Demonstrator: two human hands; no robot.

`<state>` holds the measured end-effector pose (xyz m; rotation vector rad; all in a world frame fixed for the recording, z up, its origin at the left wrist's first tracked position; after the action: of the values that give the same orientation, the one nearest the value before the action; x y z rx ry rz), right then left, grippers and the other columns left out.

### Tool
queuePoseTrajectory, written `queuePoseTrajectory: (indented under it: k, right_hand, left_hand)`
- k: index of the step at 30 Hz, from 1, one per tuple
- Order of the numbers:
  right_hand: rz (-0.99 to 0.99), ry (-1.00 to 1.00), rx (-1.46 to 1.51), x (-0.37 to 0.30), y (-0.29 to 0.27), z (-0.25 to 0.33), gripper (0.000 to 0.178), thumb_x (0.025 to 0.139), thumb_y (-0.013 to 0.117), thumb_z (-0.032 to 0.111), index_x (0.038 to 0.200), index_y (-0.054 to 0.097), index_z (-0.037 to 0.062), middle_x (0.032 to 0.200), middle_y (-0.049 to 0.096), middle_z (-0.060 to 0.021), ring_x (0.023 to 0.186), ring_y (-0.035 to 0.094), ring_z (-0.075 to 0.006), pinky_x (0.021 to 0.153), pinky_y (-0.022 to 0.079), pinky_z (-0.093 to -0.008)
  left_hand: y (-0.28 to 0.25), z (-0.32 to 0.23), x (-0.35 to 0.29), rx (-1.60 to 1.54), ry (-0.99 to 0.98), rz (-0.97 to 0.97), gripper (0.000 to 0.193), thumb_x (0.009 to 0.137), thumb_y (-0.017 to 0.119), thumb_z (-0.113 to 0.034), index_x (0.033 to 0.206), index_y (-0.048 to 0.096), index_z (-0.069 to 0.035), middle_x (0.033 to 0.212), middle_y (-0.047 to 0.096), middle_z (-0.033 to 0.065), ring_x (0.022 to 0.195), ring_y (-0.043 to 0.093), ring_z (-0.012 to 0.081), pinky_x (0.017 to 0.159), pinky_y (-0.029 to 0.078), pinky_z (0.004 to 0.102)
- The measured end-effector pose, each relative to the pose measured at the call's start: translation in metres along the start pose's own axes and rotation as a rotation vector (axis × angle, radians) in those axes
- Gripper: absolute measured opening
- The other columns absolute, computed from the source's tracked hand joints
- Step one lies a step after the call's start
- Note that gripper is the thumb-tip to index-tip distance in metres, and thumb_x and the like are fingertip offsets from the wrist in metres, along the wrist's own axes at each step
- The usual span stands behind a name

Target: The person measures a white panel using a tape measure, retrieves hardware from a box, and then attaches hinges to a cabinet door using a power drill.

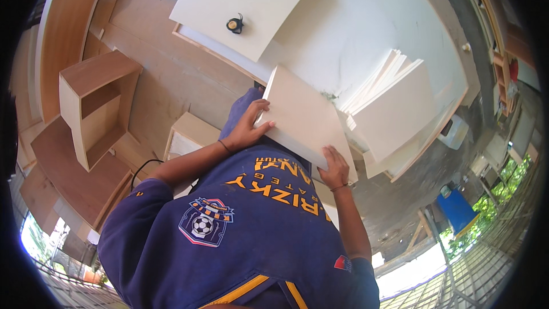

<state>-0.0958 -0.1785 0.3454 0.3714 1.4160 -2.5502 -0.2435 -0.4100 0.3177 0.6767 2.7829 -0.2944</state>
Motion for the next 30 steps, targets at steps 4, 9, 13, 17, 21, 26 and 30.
queuePoseTrajectory:
  k: [4,9,13,17,21,26,30]
  right_hand:
    - [0.001,-0.029,-0.007,-0.007,0.014,0.016,0.044,0.068,0.065,0.018,0.109,0.057,0.0051,0.11,0.058,-0.0165,0.104,0.055,-0.0327,0.089,0.045,-0.0395]
    - [0.089,0.062,0.01,-0.016,0.031,0.009,0.05,0.068,0.068,0.022,0.114,0.055,0.006,0.115,0.054,-0.0157,0.109,0.05,-0.0322,0.093,0.04,-0.0397]
    - [0.263,0.08,0.018,-0.018,0.038,0.011,0.059,0.07,0.068,0.027,0.121,0.048,0.007,0.122,0.048,-0.017,0.113,0.046,-0.0341,0.094,0.036,-0.0432]
    - [0.477,0.041,0.02,-0.018,0.042,0.018,0.066,0.071,0.069,0.034,0.126,0.043,0.0091,0.125,0.045,-0.0173,0.116,0.043,-0.0349,0.093,0.036,-0.0452]
    - [0.544,0.084,0.051,-0.036,0.063,0.007,0.067,0.07,0.07,0.035,0.126,0.043,0.0102,0.124,0.045,-0.0177,0.117,0.042,-0.0346,0.092,0.036,-0.0447]
    - [0.516,0.083,0.047,-0.028,0.061,0.016,0.069,0.069,0.071,0.035,0.126,0.043,0.0096,0.122,0.047,-0.0182,0.113,0.045,-0.0355,0.091,0.038,-0.0448]
    - [0.46,0.08,0.199,-0.02,0.056,0.011,0.068,0.068,0.073,0.035,0.123,0.046,0.0066,0.12,0.049,-0.0176,0.113,0.047,-0.0345,0.094,0.039,-0.0414]
  left_hand:
    - [-0.014,0.019,-0.003,0.037,-0.016,0.219,0.037,0.081,0.063,-0.028,0.102,0.05,-0.001,0.113,0.05,0.0186,0.111,0.048,0.0307,0.095,0.035,0.0364]
    - [-0.048,0.089,0.05,-0.023,-0.352,0.135,0.041,0.082,0.062,-0.032,0.104,0.054,0.002,0.102,0.057,0.0188,0.092,0.059,0.0255,0.082,0.046,0.0348]
    - [-0.099,0.16,0.149,0.313,-0.301,-0.212,0.053,0.076,0.068,-0.034,0.111,0.05,0.001,0.107,0.056,0.0206,0.091,0.059,0.0307,0.078,0.048,0.0382]
    - [-0.137,0.229,0.226,0.76,-0.473,-0.364,0.074,0.069,0.072,-0.029,0.132,0.034,-0.02,0.139,0.026,0.0168,0.119,0.038,0.0392,0.089,0.042,0.049]
    - [-0.153,0.25,0.269,0.921,-0.675,-0.276,0.073,0.07,0.07,-0.026,0.132,0.033,-0.02,0.139,0.024,0.0189,0.115,0.044,0.039,0.088,0.044,0.0472]
    - [-0.169,0.28,0.256,0.74,-0.549,-0.308,0.055,0.072,0.065,-0.023,0.12,0.041,-0.013,0.123,0.045,0.0225,0.077,0.064,0.0333,0.07,0.053,0.0379]
    - [-0.13,0.276,0.221,-0.161,-0.524,-0.313,0.053,0.074,0.063,-0.027,0.117,0.042,-0.004,0.075,0.061,0.0093,0.061,0.062,0.018,0.056,0.049,0.031]
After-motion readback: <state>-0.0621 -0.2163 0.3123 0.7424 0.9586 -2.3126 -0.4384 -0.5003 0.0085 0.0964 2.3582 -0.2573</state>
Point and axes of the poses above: each hand's wrist, its own x-axis towards the middle knuckle, its own y-axis out of the palm, z = x × y, the point moved 9 cm from there along x, towards the middle knuckle
